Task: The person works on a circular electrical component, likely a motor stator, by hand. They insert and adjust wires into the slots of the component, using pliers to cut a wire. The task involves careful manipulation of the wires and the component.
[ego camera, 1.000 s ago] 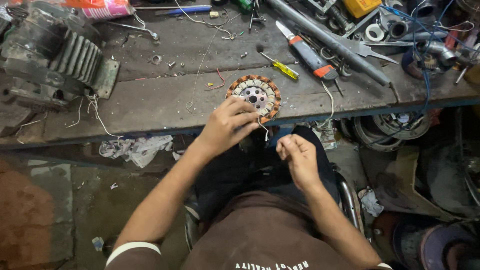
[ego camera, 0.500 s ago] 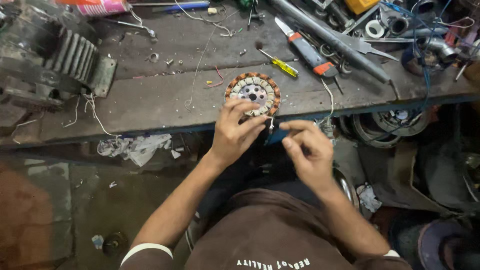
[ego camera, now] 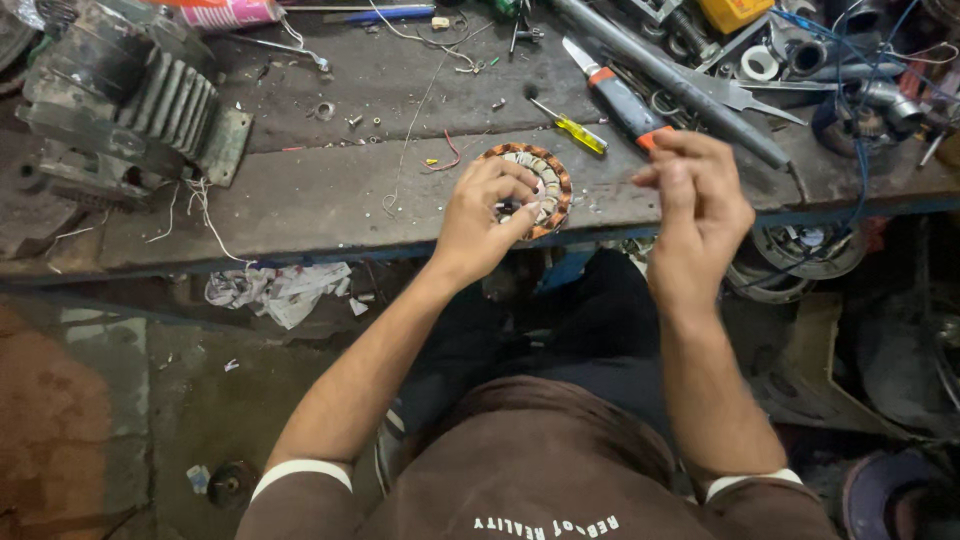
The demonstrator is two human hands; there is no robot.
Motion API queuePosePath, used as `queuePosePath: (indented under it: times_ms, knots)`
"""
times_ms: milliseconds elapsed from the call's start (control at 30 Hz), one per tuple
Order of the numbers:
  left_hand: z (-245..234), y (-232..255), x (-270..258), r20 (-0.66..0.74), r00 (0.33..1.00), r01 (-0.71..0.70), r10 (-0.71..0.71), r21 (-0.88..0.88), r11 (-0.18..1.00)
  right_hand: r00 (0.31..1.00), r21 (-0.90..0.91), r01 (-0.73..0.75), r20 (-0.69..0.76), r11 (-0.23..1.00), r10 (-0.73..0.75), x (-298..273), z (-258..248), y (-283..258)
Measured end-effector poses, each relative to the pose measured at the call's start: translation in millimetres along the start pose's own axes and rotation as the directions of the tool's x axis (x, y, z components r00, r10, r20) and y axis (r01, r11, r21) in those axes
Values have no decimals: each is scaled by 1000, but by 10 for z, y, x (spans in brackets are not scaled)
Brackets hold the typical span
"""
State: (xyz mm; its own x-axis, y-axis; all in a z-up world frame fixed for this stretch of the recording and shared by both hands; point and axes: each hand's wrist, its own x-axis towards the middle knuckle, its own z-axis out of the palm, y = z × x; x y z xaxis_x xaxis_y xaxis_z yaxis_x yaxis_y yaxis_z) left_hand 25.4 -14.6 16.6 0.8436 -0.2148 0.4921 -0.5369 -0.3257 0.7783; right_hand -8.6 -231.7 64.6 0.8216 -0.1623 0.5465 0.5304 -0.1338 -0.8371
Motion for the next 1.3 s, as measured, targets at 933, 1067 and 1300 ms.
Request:
queuePosePath:
  times_ms: [933, 1067, 1300]
  knots:
    - [-12, -17, -60, -49, 998, -50, 48, -39, 998, 940, -634, 254, 339, 731, -33, -87, 145, 285]
    - [18, -50, -72, -47, 998, -46, 44, -35, 998, 943, -601, 297, 307, 742, -128, -36, 162, 324]
    - [-18, -77, -76, -29, 997, -71, 68, -88, 994, 908, 107, -213, 390, 971, 156, 140, 344, 473]
